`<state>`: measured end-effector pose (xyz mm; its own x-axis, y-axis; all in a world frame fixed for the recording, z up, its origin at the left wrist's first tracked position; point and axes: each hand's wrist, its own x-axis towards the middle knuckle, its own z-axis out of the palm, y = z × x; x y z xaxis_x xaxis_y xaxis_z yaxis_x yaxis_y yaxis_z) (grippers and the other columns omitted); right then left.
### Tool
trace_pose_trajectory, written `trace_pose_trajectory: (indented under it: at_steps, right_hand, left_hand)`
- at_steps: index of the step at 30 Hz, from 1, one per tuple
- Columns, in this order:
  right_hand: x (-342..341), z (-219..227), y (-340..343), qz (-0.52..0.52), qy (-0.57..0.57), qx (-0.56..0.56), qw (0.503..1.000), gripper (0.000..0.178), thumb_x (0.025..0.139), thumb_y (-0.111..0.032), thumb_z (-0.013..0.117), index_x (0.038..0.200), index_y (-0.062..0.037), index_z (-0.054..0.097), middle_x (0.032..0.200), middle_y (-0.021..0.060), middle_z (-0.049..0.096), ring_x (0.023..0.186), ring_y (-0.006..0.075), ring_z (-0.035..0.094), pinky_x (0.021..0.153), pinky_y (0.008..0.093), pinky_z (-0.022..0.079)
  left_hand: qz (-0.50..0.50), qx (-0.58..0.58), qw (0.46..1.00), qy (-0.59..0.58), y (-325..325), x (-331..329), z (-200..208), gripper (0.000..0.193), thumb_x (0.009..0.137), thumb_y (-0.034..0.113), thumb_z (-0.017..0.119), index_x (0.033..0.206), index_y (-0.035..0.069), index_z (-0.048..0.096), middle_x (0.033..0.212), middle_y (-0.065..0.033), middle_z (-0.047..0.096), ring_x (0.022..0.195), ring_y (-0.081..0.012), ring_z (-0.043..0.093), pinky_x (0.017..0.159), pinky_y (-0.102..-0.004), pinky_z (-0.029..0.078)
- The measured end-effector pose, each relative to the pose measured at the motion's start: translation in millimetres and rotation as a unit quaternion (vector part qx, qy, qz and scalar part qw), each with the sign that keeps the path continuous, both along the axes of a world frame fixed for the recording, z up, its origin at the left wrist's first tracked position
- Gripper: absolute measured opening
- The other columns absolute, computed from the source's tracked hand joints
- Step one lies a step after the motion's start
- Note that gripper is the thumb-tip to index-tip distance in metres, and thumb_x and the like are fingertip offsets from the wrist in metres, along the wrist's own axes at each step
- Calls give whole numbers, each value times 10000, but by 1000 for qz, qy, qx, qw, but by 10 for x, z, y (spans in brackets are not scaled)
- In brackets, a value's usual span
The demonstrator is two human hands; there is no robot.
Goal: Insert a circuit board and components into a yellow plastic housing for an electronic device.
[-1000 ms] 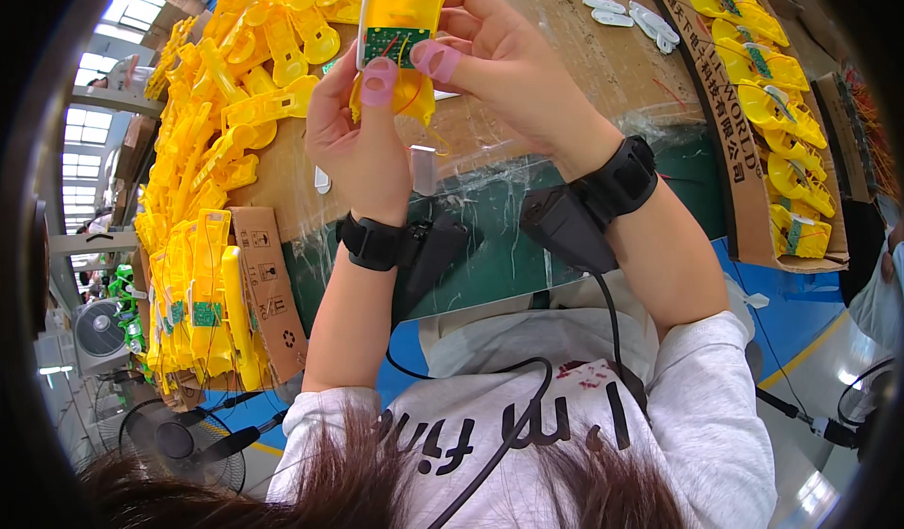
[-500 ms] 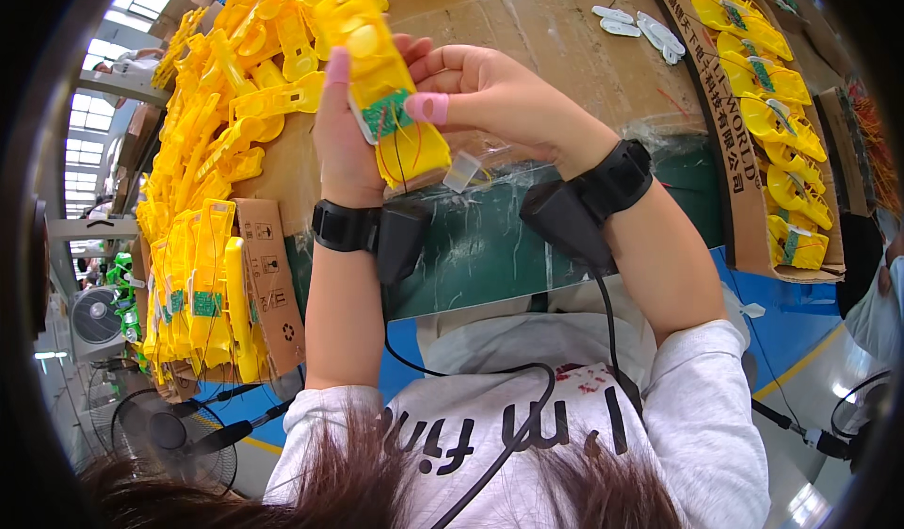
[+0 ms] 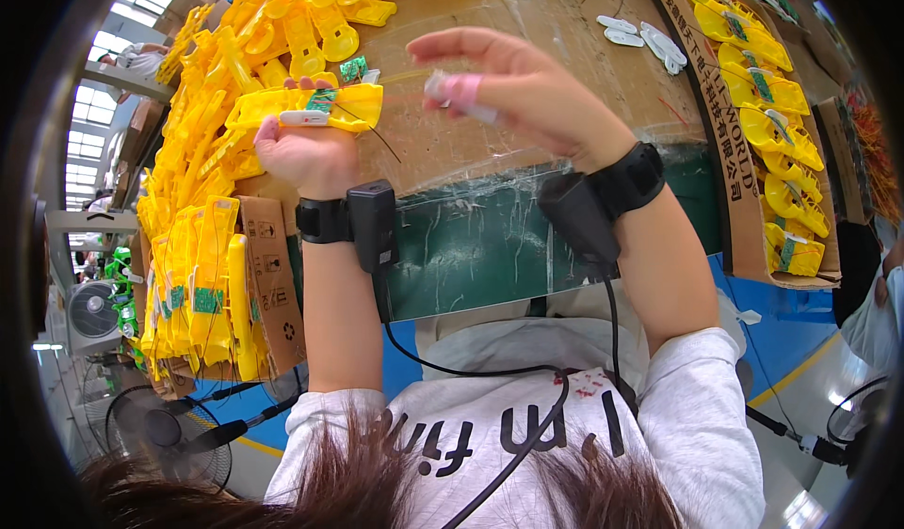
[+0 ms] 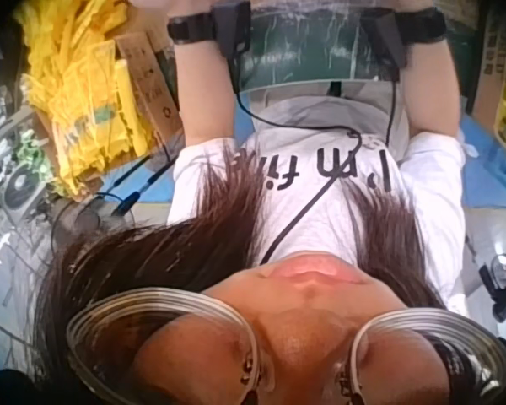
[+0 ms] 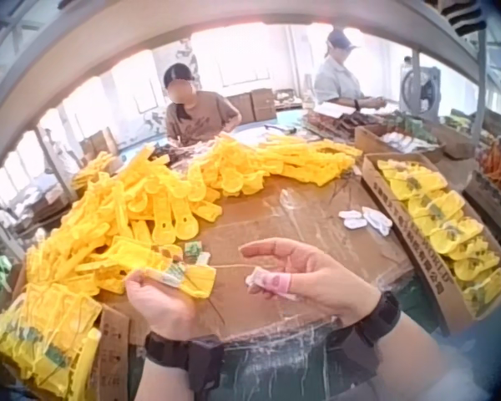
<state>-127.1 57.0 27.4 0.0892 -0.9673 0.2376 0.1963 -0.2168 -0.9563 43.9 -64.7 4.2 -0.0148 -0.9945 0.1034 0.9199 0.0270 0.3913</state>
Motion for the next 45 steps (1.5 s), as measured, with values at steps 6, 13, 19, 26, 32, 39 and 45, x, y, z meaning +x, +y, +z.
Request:
trace_pose_trajectory:
  at_steps: [6, 13, 19, 26, 32, 39, 45]
  right_hand:
    - [-224, 72, -9, -95, -171, -80, 977, 394, 857, -179, 551, 1188, -8, 425, 1025, 84, 546, 834, 103, 538, 750, 209, 443]
    - [-301, -23, -23, -112, -124, -33, 985, 281, 856, -243, 570, 1061, -53, 542, 822, 29, 575, 534, 33, 333, 484, 132, 297]
    - [-329, -44, -31, -83, -124, 25, 989, 319, 850, -274, 579, 1068, -43, 550, 826, 9, 561, 565, 11, 370, 521, 125, 328]
    - [-337, -50, -44, -45, -126, 17, 991, 363, 842, -260, 591, 1097, -10, 532, 906, 24, 574, 641, 11, 442, 622, 123, 395]
    - [-342, -189, -146, -248, 60, -49, 966, 318, 842, -252, 590, 1040, -6, 555, 863, 52, 607, 763, 58, 547, 704, 156, 437]
    - [-230, -159, -155, -288, 107, -127, 943, 281, 856, -274, 569, 972, -19, 589, 835, 32, 604, 787, 73, 547, 713, 188, 432]
    - [-246, -210, -177, -329, 66, -129, 933, 281, 857, -271, 568, 953, -7, 593, 827, 18, 602, 777, 66, 545, 710, 185, 431]
  left_hand:
    - [-118, -47, 972, -199, 143, -155, 11, 424, 778, 210, 375, 1157, 21, 389, 1053, -138, 517, 923, -277, 532, 798, -425, 438]
    - [-367, -172, 854, -326, 412, -323, 15, 504, 772, 165, 313, 1247, 0, 353, 1180, -157, 497, 930, -220, 565, 722, -304, 488]
    - [-420, -189, 826, -324, 467, -326, 54, 506, 773, 168, 332, 1255, 15, 350, 1186, -145, 487, 926, -175, 558, 735, -290, 481]
    - [-399, -180, 838, -326, 460, -349, 39, 502, 759, 163, 357, 1242, 25, 352, 1101, -110, 498, 875, -169, 526, 707, -279, 452]
    - [-423, -209, 799, -372, 486, -332, 74, 540, 751, 201, 401, 1257, 21, 347, 1108, -118, 506, 883, -181, 541, 714, -274, 456]
    - [-447, -219, 811, -307, 503, -319, 56, 619, 731, 207, 480, 1291, -1, 316, 1144, -154, 504, 928, -202, 575, 722, -274, 491]
    - [-436, -194, 813, -333, 523, -307, 100, 500, 816, 195, 520, 1248, -19, 387, 1063, -144, 557, 887, -178, 586, 735, -257, 487]
